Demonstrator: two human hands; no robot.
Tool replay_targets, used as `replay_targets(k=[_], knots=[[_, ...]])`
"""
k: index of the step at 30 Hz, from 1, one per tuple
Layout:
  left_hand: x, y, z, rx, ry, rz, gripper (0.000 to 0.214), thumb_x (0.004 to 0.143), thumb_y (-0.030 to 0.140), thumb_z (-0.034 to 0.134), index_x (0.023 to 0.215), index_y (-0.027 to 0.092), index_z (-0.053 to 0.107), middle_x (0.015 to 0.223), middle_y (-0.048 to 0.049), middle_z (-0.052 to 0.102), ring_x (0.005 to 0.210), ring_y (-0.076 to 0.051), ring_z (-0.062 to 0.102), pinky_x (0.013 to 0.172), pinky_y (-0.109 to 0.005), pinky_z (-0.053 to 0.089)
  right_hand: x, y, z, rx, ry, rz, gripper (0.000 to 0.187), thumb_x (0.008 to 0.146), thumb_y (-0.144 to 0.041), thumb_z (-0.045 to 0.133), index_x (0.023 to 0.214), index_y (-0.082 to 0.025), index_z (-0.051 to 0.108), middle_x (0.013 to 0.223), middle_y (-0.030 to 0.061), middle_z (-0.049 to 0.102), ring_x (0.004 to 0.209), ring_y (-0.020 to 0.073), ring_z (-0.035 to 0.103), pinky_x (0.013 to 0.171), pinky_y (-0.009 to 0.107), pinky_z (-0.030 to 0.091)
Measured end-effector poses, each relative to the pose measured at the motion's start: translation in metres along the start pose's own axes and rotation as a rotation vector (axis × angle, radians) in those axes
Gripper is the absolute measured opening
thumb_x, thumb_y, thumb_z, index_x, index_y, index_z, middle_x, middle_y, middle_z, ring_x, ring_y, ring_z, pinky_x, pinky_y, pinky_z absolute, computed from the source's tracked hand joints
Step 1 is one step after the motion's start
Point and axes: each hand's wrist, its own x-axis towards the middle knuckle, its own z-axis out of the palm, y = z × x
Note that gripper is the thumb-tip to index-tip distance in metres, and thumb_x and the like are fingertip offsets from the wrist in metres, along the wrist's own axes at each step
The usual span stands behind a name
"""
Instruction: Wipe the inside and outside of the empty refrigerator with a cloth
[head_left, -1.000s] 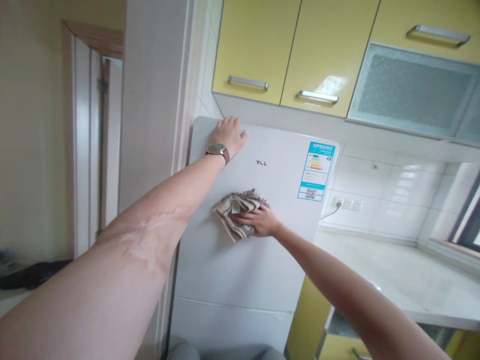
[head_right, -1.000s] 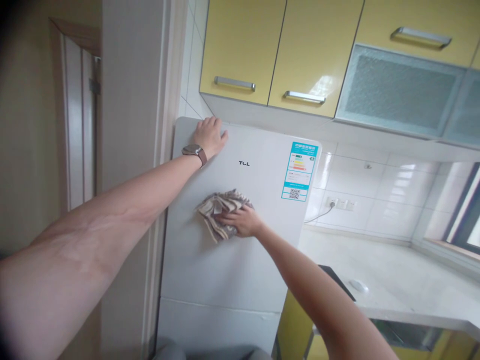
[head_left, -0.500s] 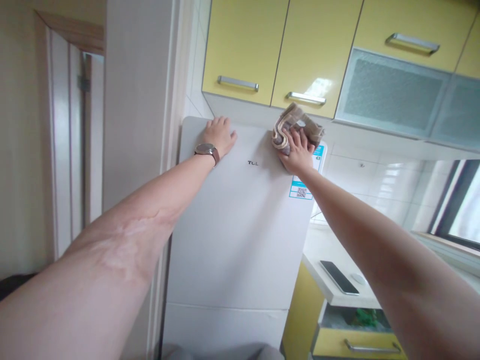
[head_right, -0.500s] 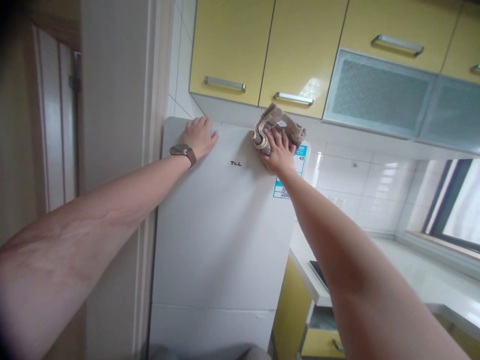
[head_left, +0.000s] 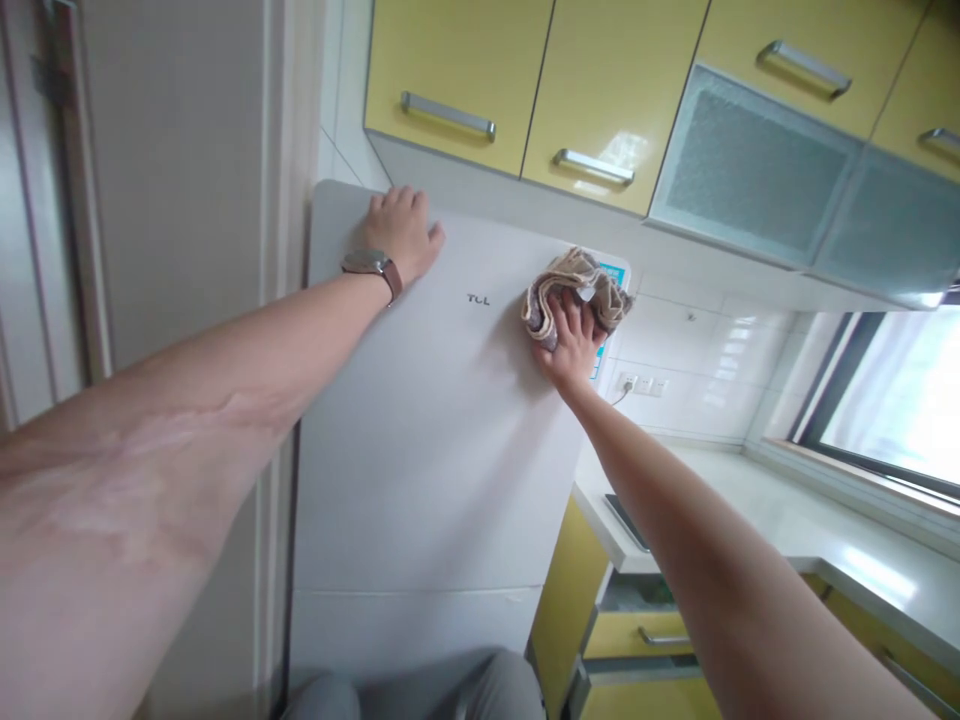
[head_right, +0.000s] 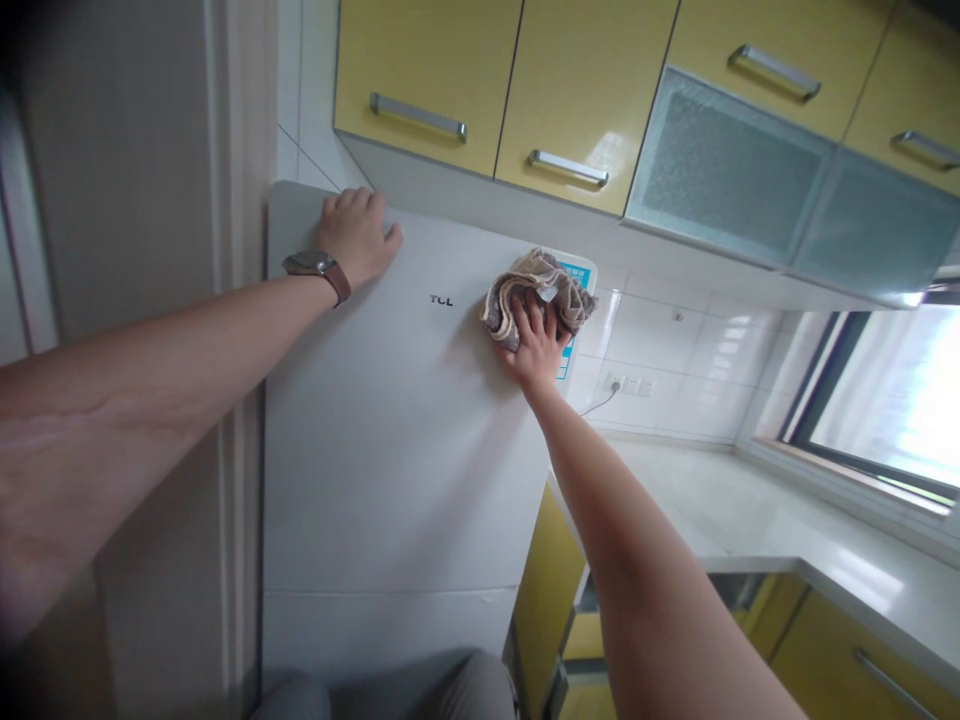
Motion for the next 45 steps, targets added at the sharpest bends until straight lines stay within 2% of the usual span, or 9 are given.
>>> replay_targets(k=[3, 7, 13, 18, 25, 31, 37, 45], knots=[[-0.001, 0.000, 0.000, -0.010, -0.012, 0.010, 0.079, 0.100, 0.068, 0.012, 0.148, 0.015, 0.044, 0.163, -0.0115, 0.044, 0.147, -0.033, 0.030, 0.125, -0.054, 0.014, -0.024, 0.003, 0.004, 0.005, -0.020, -0.023, 0.077, 0.094, -0.051, 0.048, 0.167, -0.028, 0.039, 0.171, 0.0106, 0.036, 0.152, 0.0427, 0.026, 0.119, 0.066, 0.023], [-0.002, 0.001, -0.001, 0.046, 0.014, 0.019, 0.068, 0.103, 0.059, 0.015, 0.143, 0.014, 0.046, 0.159, -0.0141, 0.047, 0.143, -0.031, 0.032, 0.123, -0.055, 0.019, -0.053, 0.005, 0.011, 0.012, -0.053, -0.029, 0.078, 0.093, -0.055, 0.050, 0.165, -0.027, 0.042, 0.169, 0.0112, 0.039, 0.150, 0.0432, 0.030, 0.118, 0.065, 0.024], [-0.004, 0.006, -0.001, 0.038, 0.035, -0.004, 0.061, 0.102, 0.049, 0.022, 0.143, 0.014, 0.049, 0.156, -0.0148, 0.049, 0.142, -0.032, 0.035, 0.121, -0.056, 0.021, -0.070, 0.007, 0.017, 0.042, -0.059, -0.020, 0.079, 0.091, -0.055, 0.053, 0.164, -0.028, 0.044, 0.167, 0.0118, 0.041, 0.150, 0.0448, 0.029, 0.118, 0.067, 0.022], [-0.004, 0.001, 0.000, 0.040, 0.043, 0.032, 0.062, 0.101, 0.052, 0.020, 0.143, 0.017, 0.049, 0.155, -0.0136, 0.050, 0.142, -0.033, 0.035, 0.119, -0.060, 0.022, -0.086, 0.009, 0.022, 0.039, -0.073, -0.015, 0.078, 0.090, -0.056, 0.053, 0.163, -0.028, 0.046, 0.166, 0.0122, 0.043, 0.149, 0.0458, 0.029, 0.118, 0.069, 0.021], [-0.003, 0.000, 0.002, 0.081, 0.056, 0.005, 0.061, 0.104, 0.057, 0.017, 0.143, 0.022, 0.048, 0.155, -0.0092, 0.052, 0.141, -0.028, 0.035, 0.122, -0.054, 0.024, -0.115, 0.011, 0.031, 0.006, -0.077, -0.001, 0.078, 0.089, -0.055, 0.055, 0.162, -0.030, 0.047, 0.164, 0.0125, 0.045, 0.147, 0.0462, 0.031, 0.117, 0.069, 0.023], [-0.004, 0.002, 0.001, 0.101, 0.072, 0.026, 0.060, 0.104, 0.052, 0.021, 0.141, 0.016, 0.052, 0.153, -0.0137, 0.054, 0.139, -0.031, 0.040, 0.119, -0.055, 0.028, -0.128, 0.012, 0.033, 0.004, -0.098, -0.004, 0.077, 0.088, -0.055, 0.056, 0.161, -0.030, 0.049, 0.163, 0.0124, 0.047, 0.145, 0.0461, 0.033, 0.117, 0.069, 0.023], [-0.004, 0.001, 0.001, 0.126, 0.081, 0.032, 0.062, 0.105, 0.055, 0.016, 0.141, 0.018, 0.051, 0.153, -0.0110, 0.054, 0.140, -0.030, 0.040, 0.118, -0.056, 0.030, -0.137, 0.013, 0.035, 0.033, -0.109, -0.005, 0.079, 0.088, -0.058, 0.054, 0.161, -0.029, 0.049, 0.162, 0.0134, 0.047, 0.143, 0.0473, 0.035, 0.116, 0.069, 0.024], [-0.002, -0.001, 0.005, 0.073, 0.068, 0.016, 0.073, 0.101, 0.065, 0.008, 0.142, 0.020, 0.048, 0.156, -0.0062, 0.052, 0.142, -0.030, 0.035, 0.120, -0.059, 0.025, -0.148, 0.016, 0.040, 0.042, -0.073, -0.013, 0.077, 0.087, -0.058, 0.054, 0.158, -0.030, 0.053, 0.157, 0.0141, 0.053, 0.140, 0.0472, 0.037, 0.115, 0.069, 0.024]])
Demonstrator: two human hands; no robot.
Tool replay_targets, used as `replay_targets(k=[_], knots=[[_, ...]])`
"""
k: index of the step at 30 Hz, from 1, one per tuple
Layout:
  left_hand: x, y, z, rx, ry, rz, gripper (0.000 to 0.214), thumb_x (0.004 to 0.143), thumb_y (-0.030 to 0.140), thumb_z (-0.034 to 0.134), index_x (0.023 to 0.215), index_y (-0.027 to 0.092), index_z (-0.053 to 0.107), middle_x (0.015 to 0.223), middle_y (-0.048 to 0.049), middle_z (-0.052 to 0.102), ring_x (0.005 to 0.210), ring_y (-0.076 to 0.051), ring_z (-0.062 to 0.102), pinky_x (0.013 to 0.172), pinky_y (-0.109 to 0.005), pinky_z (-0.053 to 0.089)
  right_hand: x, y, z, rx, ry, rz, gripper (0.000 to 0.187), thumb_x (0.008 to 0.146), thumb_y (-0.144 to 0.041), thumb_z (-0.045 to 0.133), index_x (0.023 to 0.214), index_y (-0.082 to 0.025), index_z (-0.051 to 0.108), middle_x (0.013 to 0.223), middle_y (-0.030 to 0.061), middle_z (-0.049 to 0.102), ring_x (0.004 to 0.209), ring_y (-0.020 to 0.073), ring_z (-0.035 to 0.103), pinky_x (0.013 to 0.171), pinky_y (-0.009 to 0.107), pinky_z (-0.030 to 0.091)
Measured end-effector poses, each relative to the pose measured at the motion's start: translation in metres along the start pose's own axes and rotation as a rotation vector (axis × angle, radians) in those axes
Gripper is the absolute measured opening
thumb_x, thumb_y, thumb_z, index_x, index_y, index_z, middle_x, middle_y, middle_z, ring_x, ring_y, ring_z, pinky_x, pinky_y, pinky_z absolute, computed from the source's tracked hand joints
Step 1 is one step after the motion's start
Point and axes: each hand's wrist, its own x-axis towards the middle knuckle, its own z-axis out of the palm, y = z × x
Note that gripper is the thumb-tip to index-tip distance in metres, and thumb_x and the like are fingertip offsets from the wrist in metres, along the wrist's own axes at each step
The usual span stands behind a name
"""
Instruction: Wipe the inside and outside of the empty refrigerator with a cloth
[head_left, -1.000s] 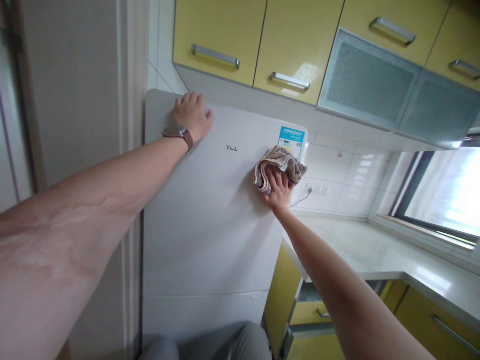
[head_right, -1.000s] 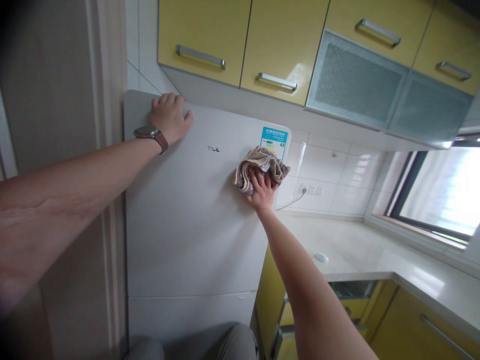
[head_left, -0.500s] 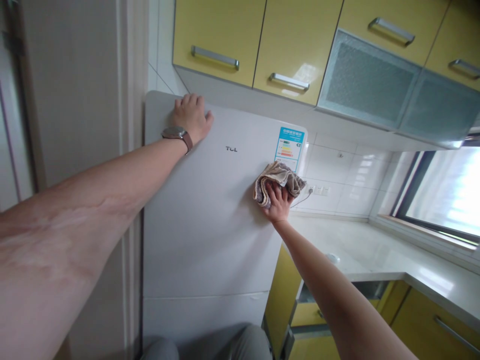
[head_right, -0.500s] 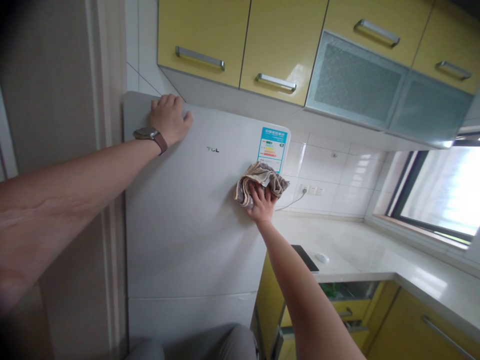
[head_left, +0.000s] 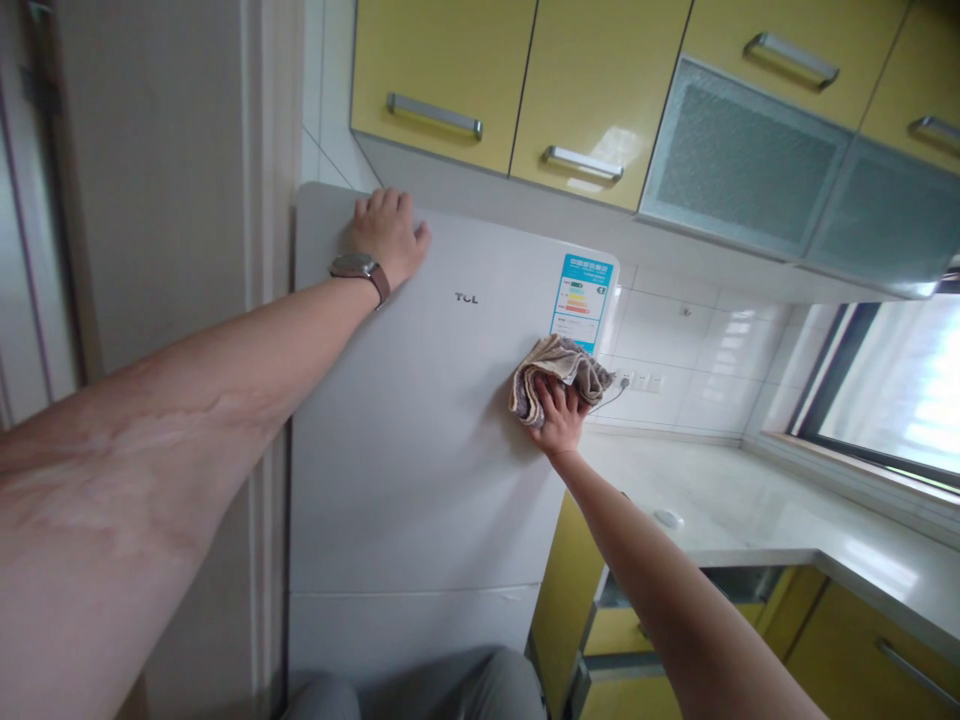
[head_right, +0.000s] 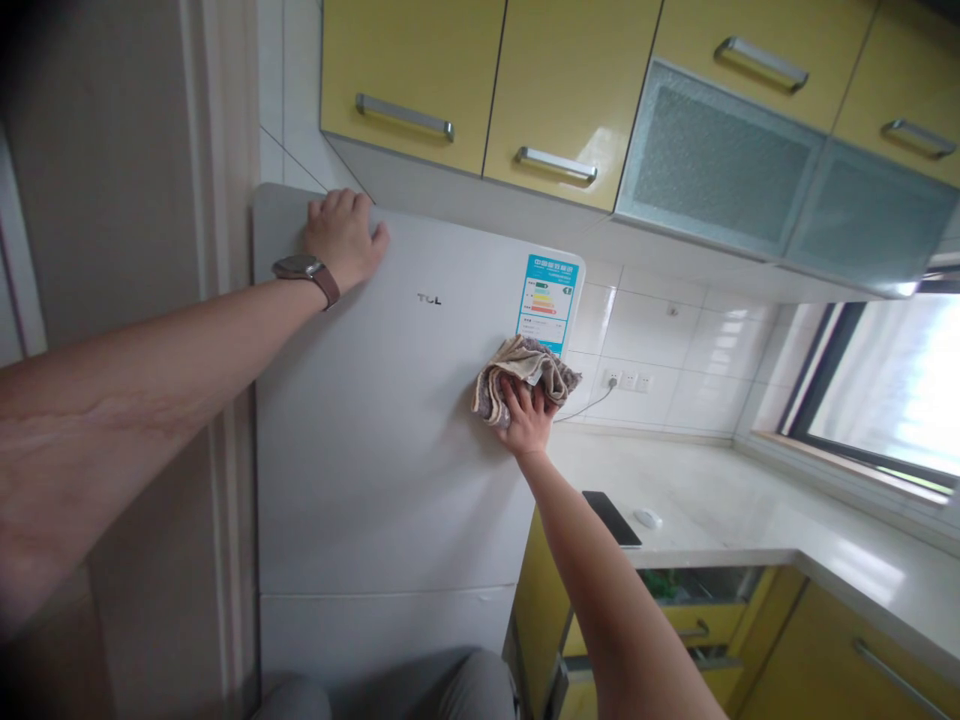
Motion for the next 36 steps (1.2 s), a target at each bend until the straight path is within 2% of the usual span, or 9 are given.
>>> replay_targets(k=[8, 14, 22, 36], knots=[[0.000, 0.001, -0.002, -0.084, -0.059, -0.026, 0.083, 0.096, 0.068, 0.007, 0.150, 0.016, 0.042, 0.163, -0.0093, 0.043, 0.146, -0.033, 0.026, 0.123, -0.059, 0.014, -0.008, -0.001, -0.003, 0.052, -0.055, 0.013, 0.078, 0.086, -0.058, 0.054, 0.158, -0.029, 0.054, 0.156, 0.0158, 0.053, 0.141, 0.0489, 0.035, 0.114, 0.072, 0.024], [0.000, 0.000, -0.001, -0.035, -0.025, -0.019, 0.072, 0.100, 0.063, 0.011, 0.144, 0.018, 0.046, 0.159, -0.0073, 0.048, 0.142, -0.029, 0.030, 0.121, -0.055, 0.020, -0.015, -0.001, -0.002, 0.019, -0.067, 0.016, 0.076, 0.087, -0.054, 0.056, 0.158, -0.029, 0.053, 0.157, 0.0151, 0.052, 0.141, 0.0479, 0.035, 0.114, 0.069, 0.025], [0.002, -0.004, 0.003, -0.130, 0.039, 0.047, 0.058, 0.100, 0.059, 0.028, 0.139, 0.024, 0.053, 0.151, -0.0075, 0.055, 0.135, -0.035, 0.037, 0.114, -0.061, 0.020, -0.030, 0.005, 0.013, -0.039, 0.006, -0.027, 0.076, 0.083, -0.054, 0.060, 0.155, -0.028, 0.057, 0.154, 0.0132, 0.055, 0.138, 0.0450, 0.037, 0.114, 0.065, 0.024], [0.005, -0.005, 0.008, -0.234, 0.034, 0.037, 0.074, 0.094, 0.070, 0.024, 0.148, 0.026, 0.050, 0.151, -0.0045, 0.056, 0.138, -0.039, 0.030, 0.111, -0.062, 0.007, -0.074, 0.005, 0.022, -0.078, -0.070, -0.042, 0.076, 0.080, -0.053, 0.064, 0.152, -0.029, 0.061, 0.143, 0.0146, 0.059, 0.131, 0.0456, 0.039, 0.111, 0.064, 0.027]])
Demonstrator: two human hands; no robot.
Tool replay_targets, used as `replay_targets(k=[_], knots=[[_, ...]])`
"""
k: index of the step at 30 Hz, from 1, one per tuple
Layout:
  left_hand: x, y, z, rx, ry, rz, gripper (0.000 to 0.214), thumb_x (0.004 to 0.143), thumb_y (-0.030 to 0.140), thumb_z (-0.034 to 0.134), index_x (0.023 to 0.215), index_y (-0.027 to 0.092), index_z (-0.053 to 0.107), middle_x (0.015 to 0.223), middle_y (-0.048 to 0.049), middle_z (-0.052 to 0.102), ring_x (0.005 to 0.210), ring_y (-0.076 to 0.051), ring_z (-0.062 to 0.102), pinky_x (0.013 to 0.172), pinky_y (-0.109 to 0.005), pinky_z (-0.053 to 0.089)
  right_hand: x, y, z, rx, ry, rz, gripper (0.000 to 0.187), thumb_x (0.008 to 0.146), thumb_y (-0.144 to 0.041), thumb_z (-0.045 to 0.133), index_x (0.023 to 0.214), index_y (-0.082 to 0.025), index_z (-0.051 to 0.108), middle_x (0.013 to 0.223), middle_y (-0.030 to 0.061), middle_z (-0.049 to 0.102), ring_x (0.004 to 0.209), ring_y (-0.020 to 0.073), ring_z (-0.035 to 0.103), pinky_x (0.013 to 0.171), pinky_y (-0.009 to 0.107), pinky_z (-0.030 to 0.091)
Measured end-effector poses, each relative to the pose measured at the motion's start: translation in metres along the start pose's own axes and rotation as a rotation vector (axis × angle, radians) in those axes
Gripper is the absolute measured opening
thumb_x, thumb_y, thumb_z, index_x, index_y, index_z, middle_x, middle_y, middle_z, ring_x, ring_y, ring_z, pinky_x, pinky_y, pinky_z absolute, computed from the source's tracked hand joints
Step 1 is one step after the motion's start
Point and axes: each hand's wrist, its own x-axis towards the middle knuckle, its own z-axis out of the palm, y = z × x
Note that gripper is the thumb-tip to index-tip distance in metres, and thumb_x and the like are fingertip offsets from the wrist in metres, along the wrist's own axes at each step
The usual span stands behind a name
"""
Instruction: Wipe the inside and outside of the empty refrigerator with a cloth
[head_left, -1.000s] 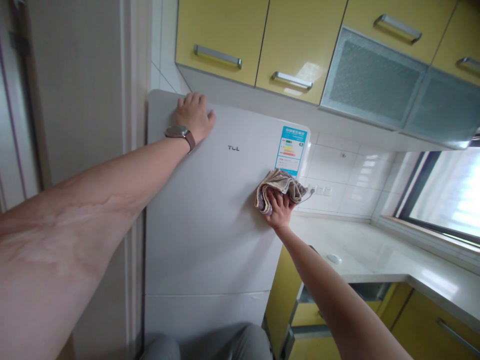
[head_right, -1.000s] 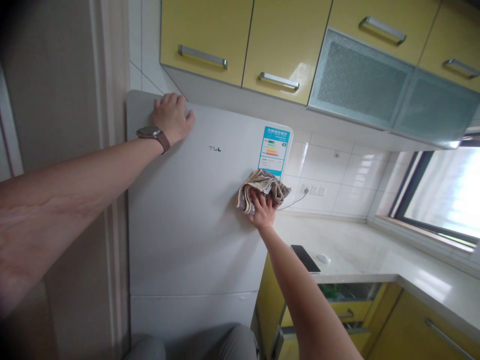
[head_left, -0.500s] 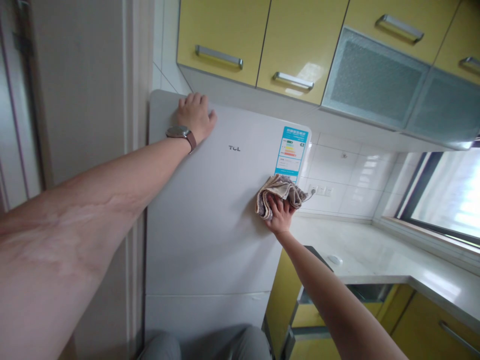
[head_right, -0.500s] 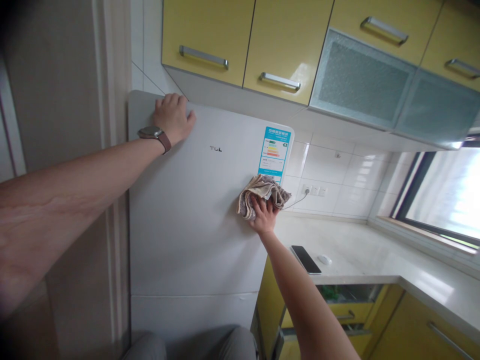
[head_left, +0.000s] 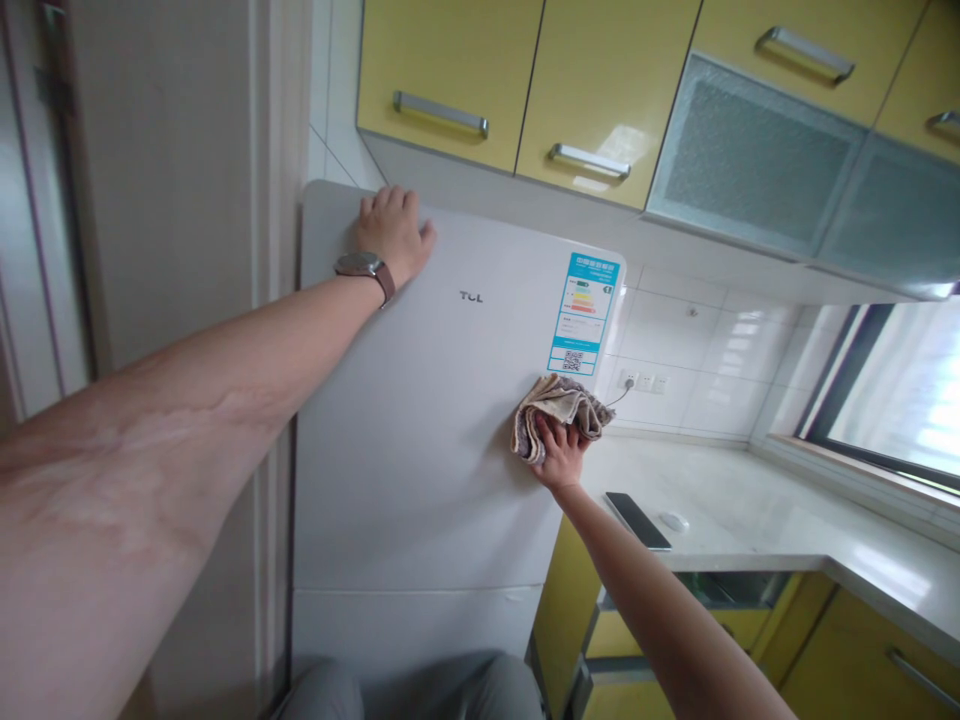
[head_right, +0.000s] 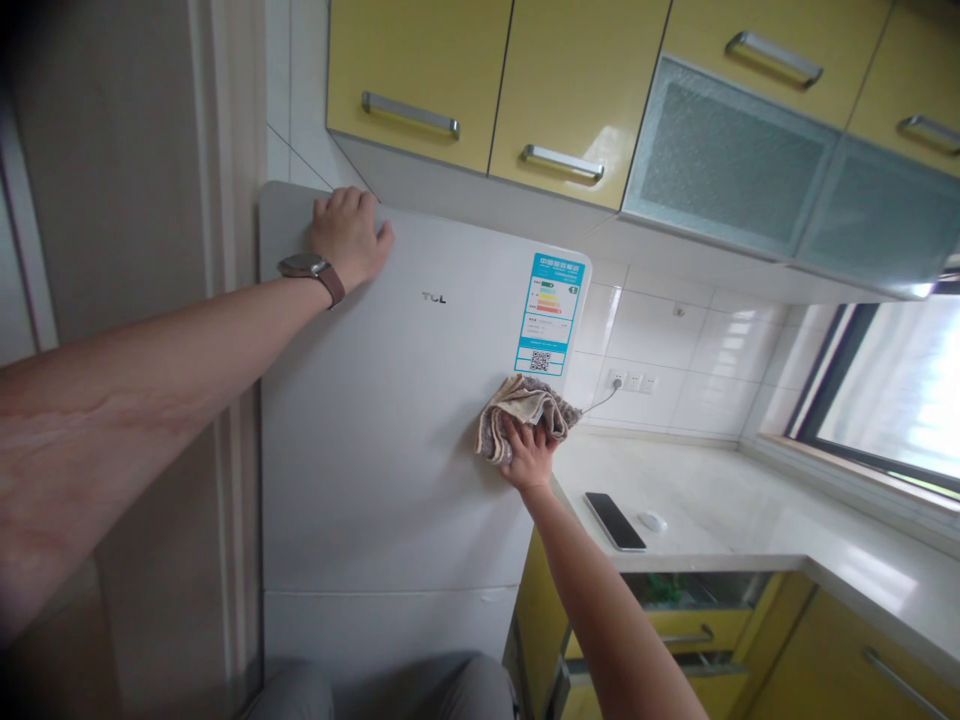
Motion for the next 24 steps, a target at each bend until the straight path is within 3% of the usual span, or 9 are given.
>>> replay_targets(k=[7, 15, 19, 24], knots=[[0.001, -0.002, 0.002, 0.049, 0.014, -0.014, 0.073, 0.096, 0.071, 0.023, 0.139, 0.021, 0.054, 0.152, -0.0082, 0.055, 0.136, -0.035, 0.029, 0.115, -0.063, 0.014, -0.032, -0.001, 0.007, -0.018, -0.098, -0.005, 0.078, 0.076, -0.050, 0.069, 0.151, -0.029, 0.062, 0.134, 0.0155, 0.061, 0.129, 0.0471, 0.040, 0.107, 0.063, 0.030], [0.000, -0.004, 0.001, 0.091, 0.018, 0.004, 0.064, 0.100, 0.069, 0.024, 0.138, 0.027, 0.054, 0.147, -0.0063, 0.056, 0.134, -0.033, 0.034, 0.116, -0.061, 0.019, -0.074, -0.002, 0.017, -0.037, -0.217, -0.011, 0.076, 0.074, -0.049, 0.072, 0.147, -0.032, 0.065, 0.126, 0.0145, 0.065, 0.125, 0.0465, 0.046, 0.103, 0.061, 0.034], [-0.001, -0.003, -0.001, 0.133, 0.008, 0.007, 0.061, 0.102, 0.062, 0.023, 0.138, 0.025, 0.054, 0.146, -0.0095, 0.055, 0.135, -0.034, 0.034, 0.116, -0.064, 0.021, -0.111, -0.006, 0.023, -0.031, -0.345, 0.008, 0.071, 0.073, -0.046, 0.073, 0.143, -0.034, 0.070, 0.129, 0.0145, 0.067, 0.125, 0.0472, 0.050, 0.103, 0.061, 0.038], [-0.003, 0.001, -0.006, 0.196, -0.022, 0.010, 0.060, 0.103, 0.059, 0.020, 0.138, 0.022, 0.053, 0.148, -0.0125, 0.054, 0.139, -0.034, 0.037, 0.117, -0.061, 0.024, -0.176, -0.014, 0.033, 0.054, -0.561, -0.033, 0.058, 0.074, -0.039, 0.072, 0.131, -0.036, 0.077, 0.124, 0.0124, 0.073, 0.124, 0.0445, 0.058, 0.107, 0.058, 0.042]])
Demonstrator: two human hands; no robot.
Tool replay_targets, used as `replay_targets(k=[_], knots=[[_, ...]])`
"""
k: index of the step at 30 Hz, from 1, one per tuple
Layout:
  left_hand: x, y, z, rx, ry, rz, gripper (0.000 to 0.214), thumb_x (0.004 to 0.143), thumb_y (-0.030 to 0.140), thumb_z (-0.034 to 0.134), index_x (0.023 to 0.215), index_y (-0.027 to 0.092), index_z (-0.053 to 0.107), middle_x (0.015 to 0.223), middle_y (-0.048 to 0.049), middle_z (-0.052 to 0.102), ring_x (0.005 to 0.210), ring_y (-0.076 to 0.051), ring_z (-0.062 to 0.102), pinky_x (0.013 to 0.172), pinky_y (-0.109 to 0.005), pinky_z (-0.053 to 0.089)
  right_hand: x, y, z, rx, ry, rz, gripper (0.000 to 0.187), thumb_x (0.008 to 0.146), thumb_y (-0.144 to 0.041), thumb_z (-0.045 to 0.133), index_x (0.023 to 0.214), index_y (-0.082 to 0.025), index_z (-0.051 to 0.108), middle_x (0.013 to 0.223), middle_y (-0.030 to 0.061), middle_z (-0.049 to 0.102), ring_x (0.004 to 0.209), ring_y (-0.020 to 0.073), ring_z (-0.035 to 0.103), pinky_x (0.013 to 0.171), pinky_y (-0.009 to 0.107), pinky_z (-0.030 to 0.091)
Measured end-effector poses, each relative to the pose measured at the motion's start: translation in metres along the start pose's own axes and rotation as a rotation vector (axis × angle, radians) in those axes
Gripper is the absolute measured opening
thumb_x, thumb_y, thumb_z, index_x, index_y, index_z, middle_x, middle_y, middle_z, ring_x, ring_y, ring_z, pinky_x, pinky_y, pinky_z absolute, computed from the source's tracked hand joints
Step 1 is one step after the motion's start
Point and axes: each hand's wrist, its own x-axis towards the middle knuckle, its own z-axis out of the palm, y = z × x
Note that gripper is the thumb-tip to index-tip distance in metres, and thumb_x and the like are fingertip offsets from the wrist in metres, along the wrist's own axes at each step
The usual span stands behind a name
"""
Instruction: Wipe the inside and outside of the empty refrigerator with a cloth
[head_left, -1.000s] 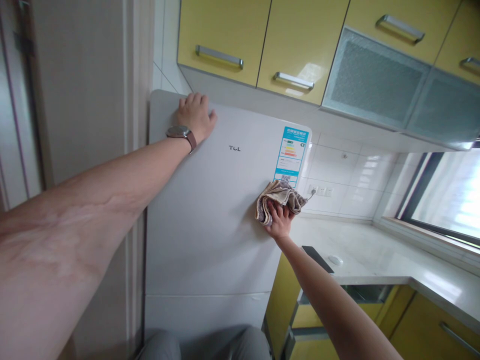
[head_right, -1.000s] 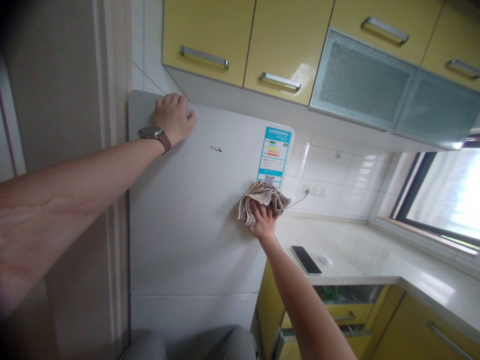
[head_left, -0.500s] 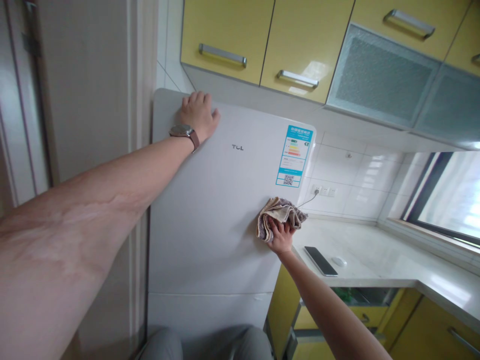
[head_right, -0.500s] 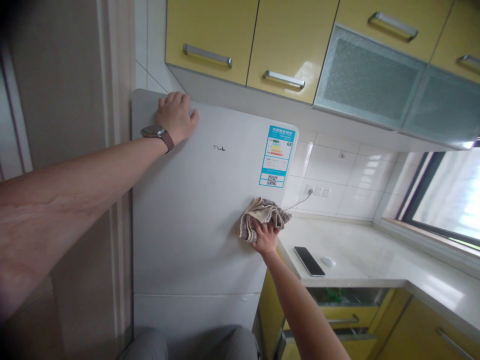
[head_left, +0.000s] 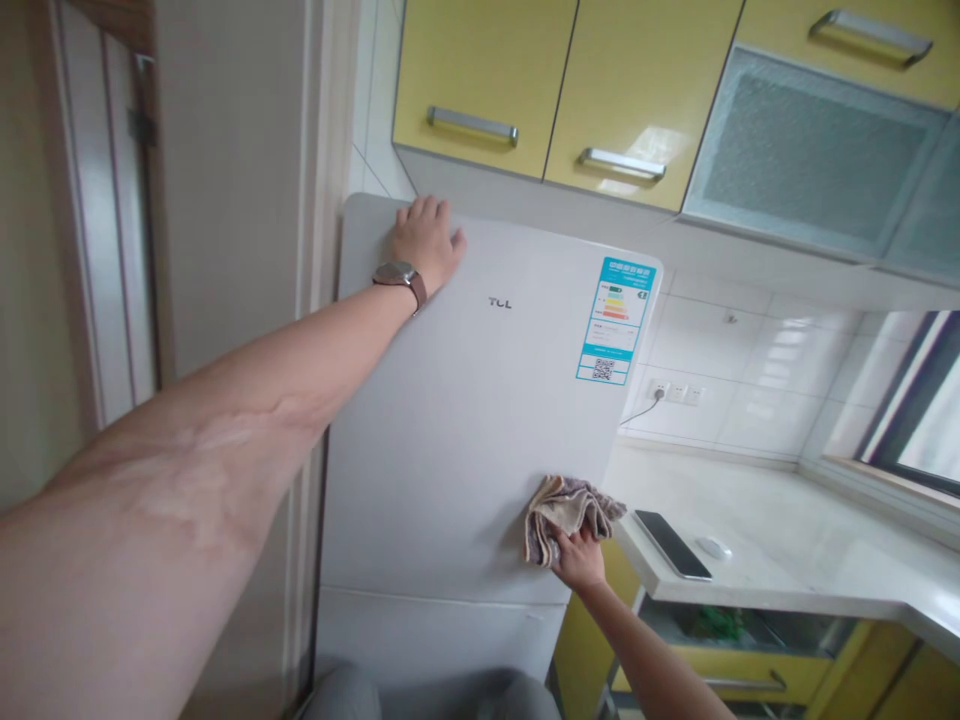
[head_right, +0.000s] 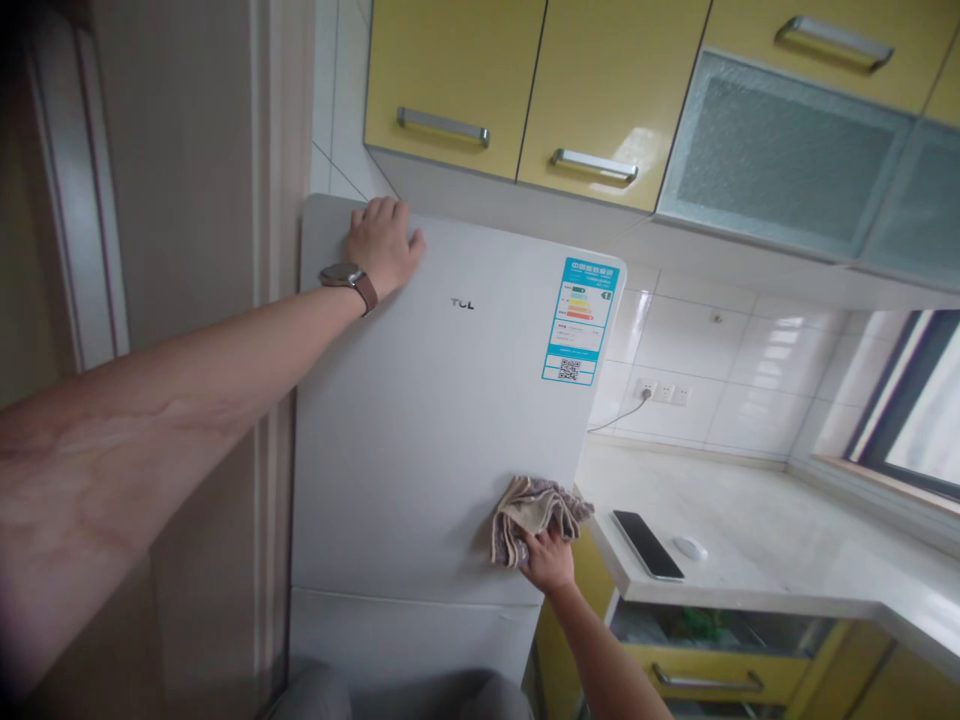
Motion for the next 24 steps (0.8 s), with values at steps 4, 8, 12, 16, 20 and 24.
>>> replay_targets(k=[4, 8, 12, 16, 20, 24], knots=[[-0.002, 0.002, -0.004, -0.029, -0.022, -0.018, 0.068, 0.098, 0.073, 0.022, 0.143, 0.029, 0.050, 0.148, -0.0082, 0.058, 0.145, -0.035, 0.034, 0.118, -0.060, 0.022, -0.023, 0.002, 0.015, 0.080, -0.172, -0.141, 0.050, 0.073, -0.033, 0.068, 0.122, -0.035, 0.081, 0.118, 0.0102, 0.077, 0.116, 0.0381, 0.066, 0.104, 0.052, 0.049], [-0.004, 0.005, -0.009, -0.165, -0.059, 0.015, 0.081, 0.085, 0.084, 0.032, 0.150, 0.037, 0.046, 0.139, -0.0012, 0.066, 0.152, -0.034, 0.021, 0.119, -0.061, 0.012, -0.007, 0.026, -0.020, 0.141, -0.217, -0.402, 0.049, 0.076, -0.027, 0.063, 0.120, -0.043, 0.079, 0.113, 0.0039, 0.079, 0.101, 0.0299, 0.072, 0.092, 0.046, 0.054], [-0.004, 0.007, -0.010, -0.234, -0.078, 0.013, 0.088, 0.079, 0.089, 0.028, 0.149, 0.039, 0.048, 0.136, 0.0009, 0.069, 0.154, -0.033, 0.014, 0.117, -0.060, 0.007, 0.049, 0.056, -0.097, 0.125, -0.150, -0.846, 0.069, 0.077, -0.021, 0.058, 0.140, -0.049, 0.067, 0.128, -0.0037, 0.075, 0.126, 0.0227, 0.065, 0.109, 0.043, 0.047], [0.000, 0.004, -0.006, -0.195, -0.068, -0.026, 0.094, 0.080, 0.089, 0.014, 0.149, 0.035, 0.049, 0.142, -0.0009, 0.065, 0.150, -0.034, 0.021, 0.117, -0.061, 0.008, 0.130, 0.072, -0.185, -0.035, -0.084, -0.890, 0.066, 0.083, -0.025, 0.058, 0.147, -0.044, 0.063, 0.133, -0.0028, 0.072, 0.137, 0.0219, 0.056, 0.115, 0.044, 0.040], [0.003, 0.002, -0.003, -0.193, -0.053, -0.035, 0.092, 0.080, 0.090, 0.014, 0.146, 0.039, 0.052, 0.137, -0.0011, 0.068, 0.147, -0.035, 0.024, 0.117, -0.060, 0.014, 0.216, 0.079, -0.278, -0.207, 0.074, -0.787, 0.056, 0.092, -0.039, 0.056, 0.147, -0.034, 0.065, 0.139, 0.0062, 0.068, 0.147, 0.0341, 0.041, 0.118, 0.057, 0.029], [0.004, 0.004, -0.004, -0.053, -0.024, -0.017, 0.092, 0.090, 0.083, 0.005, 0.143, 0.027, 0.055, 0.145, -0.0055, 0.060, 0.134, -0.031, 0.034, 0.113, -0.058, 0.022, 0.289, 0.062, -0.370, -0.165, 0.384, -0.526, 0.064, 0.098, -0.050, 0.054, 0.152, -0.018, 0.055, 0.161, 0.0158, 0.047, 0.149, 0.0398, 0.033, 0.117, 0.065, 0.027]])
